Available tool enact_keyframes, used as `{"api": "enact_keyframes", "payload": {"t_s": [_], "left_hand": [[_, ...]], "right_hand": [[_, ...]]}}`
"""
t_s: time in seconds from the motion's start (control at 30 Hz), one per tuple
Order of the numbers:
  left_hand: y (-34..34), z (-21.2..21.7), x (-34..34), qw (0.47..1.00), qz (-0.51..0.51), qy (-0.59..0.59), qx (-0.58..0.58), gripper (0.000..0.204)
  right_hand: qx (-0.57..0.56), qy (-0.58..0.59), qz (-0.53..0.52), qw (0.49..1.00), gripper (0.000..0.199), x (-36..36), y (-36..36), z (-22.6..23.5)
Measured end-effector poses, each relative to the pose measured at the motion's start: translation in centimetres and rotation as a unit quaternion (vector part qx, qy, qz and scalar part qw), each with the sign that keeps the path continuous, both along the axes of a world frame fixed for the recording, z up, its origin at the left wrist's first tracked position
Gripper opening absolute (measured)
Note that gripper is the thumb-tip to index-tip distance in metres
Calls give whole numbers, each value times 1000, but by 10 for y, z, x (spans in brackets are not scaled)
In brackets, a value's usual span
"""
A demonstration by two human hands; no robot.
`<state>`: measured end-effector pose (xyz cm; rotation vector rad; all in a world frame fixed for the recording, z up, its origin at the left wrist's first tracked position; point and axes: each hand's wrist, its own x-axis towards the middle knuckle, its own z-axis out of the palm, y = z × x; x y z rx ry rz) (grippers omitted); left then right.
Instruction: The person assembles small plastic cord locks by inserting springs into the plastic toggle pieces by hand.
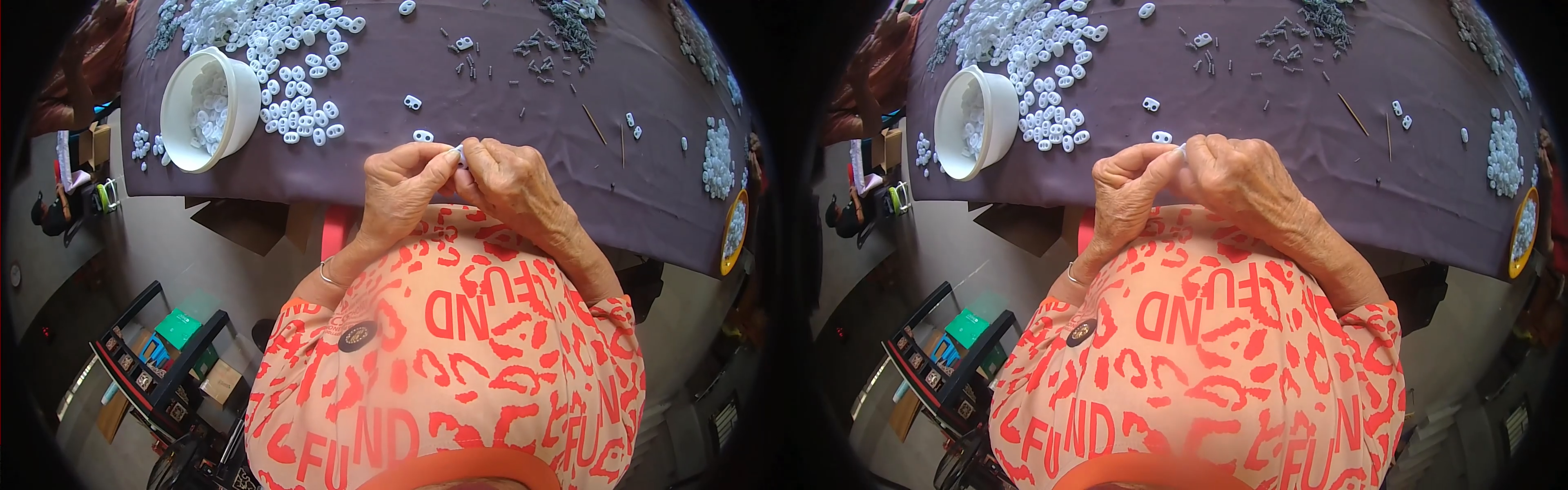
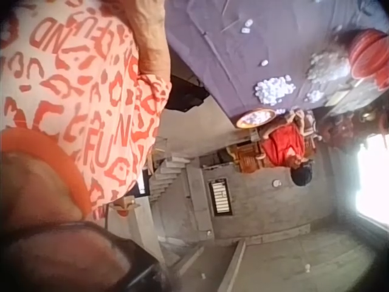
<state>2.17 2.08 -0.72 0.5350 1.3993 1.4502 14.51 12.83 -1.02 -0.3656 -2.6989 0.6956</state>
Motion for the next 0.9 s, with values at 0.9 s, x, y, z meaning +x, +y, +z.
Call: {"api": "enact_keyframes", "payload": {"t_s": [0.9], "left_hand": [[-2,-3,1,999,23,-30,-9,14]], "right_hand": [[-55,10,-25,998,11,-3,-10,-12]]}}
